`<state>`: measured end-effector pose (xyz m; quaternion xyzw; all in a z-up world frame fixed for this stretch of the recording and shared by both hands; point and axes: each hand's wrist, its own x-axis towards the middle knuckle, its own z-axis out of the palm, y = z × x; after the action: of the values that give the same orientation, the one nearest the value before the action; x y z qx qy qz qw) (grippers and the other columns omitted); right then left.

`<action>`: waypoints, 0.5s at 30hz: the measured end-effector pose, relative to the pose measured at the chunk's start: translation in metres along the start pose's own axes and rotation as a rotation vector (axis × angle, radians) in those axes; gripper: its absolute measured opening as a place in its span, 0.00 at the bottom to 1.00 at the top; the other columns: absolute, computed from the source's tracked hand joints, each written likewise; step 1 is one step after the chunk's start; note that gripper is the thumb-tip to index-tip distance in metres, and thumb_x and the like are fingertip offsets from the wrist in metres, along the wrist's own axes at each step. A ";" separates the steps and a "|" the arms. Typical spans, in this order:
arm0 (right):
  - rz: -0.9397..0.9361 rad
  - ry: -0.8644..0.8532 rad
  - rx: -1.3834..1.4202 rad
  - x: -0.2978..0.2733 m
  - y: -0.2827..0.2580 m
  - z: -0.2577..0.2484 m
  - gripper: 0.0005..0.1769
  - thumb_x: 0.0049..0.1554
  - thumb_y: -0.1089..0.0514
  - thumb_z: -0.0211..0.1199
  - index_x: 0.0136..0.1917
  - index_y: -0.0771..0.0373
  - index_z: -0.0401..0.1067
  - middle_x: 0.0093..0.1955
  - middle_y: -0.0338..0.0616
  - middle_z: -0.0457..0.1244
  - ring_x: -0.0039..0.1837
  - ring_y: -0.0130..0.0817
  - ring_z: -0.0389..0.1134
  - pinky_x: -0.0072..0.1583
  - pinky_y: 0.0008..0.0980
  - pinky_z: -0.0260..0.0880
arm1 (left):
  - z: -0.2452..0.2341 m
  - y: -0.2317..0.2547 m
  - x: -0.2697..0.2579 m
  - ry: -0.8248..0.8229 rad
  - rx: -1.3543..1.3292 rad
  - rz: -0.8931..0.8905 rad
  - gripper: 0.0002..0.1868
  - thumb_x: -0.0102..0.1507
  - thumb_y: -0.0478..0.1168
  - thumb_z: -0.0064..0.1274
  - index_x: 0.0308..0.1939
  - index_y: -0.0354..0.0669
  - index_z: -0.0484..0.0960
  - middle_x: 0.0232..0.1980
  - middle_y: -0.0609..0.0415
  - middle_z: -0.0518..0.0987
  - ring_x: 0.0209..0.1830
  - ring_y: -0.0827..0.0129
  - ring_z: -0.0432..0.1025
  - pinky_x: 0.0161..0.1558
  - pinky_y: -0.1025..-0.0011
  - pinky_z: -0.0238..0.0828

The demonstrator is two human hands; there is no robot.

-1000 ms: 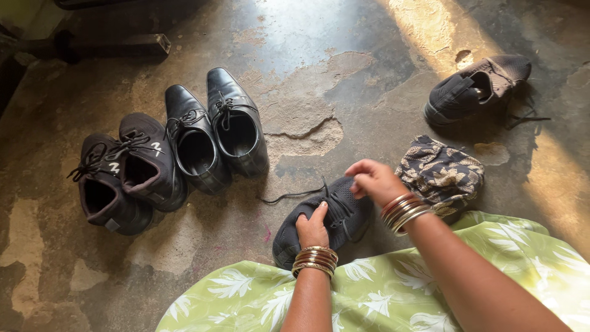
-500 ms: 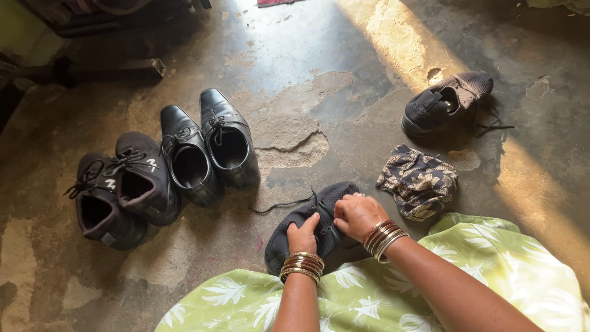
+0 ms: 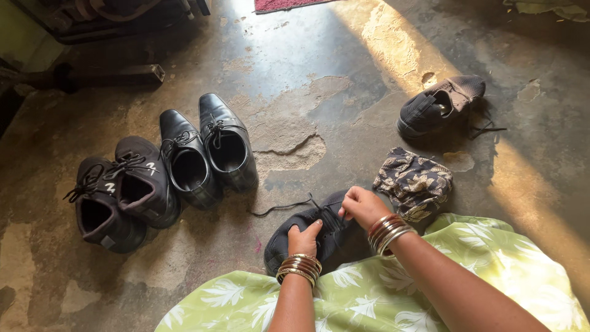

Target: The person unlaces a black sneaker, removes the laces, wipes the shoe with a patterned cloth, and then relaces the same shoe. The person handles one shoe at a time and places it back on the floor after relacing.

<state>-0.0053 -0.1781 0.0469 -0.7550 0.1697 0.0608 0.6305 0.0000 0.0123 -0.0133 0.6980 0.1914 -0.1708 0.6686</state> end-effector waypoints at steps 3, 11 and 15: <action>0.329 -0.017 0.371 0.002 -0.006 -0.015 0.07 0.54 0.55 0.62 0.44 0.58 0.69 0.35 0.42 0.67 0.41 0.35 0.73 0.46 0.34 0.77 | 0.002 0.009 -0.006 0.003 0.058 0.028 0.33 0.53 0.47 0.67 0.51 0.22 0.76 0.47 0.41 0.83 0.46 0.61 0.76 0.54 0.67 0.71; 0.027 0.009 -0.834 -0.019 -0.076 -0.041 0.21 0.52 0.48 0.71 0.59 0.45 0.73 0.46 0.37 0.71 0.49 0.34 0.73 0.53 0.38 0.72 | 0.001 0.017 -0.016 -0.047 0.122 -0.002 0.31 0.53 0.47 0.65 0.50 0.23 0.79 0.47 0.39 0.84 0.46 0.58 0.76 0.53 0.66 0.71; -0.461 0.073 -1.215 -0.026 -0.092 -0.048 0.27 0.42 0.50 0.76 0.57 0.46 0.76 0.59 0.37 0.67 0.59 0.40 0.67 0.56 0.44 0.65 | 0.002 0.020 -0.014 -0.033 0.062 -0.048 0.35 0.54 0.46 0.67 0.56 0.25 0.72 0.52 0.42 0.80 0.52 0.61 0.75 0.57 0.67 0.68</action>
<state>-0.0046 -0.2063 0.1495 -0.9957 -0.0400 -0.0166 0.0820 -0.0024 0.0091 0.0106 0.7108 0.1916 -0.2040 0.6454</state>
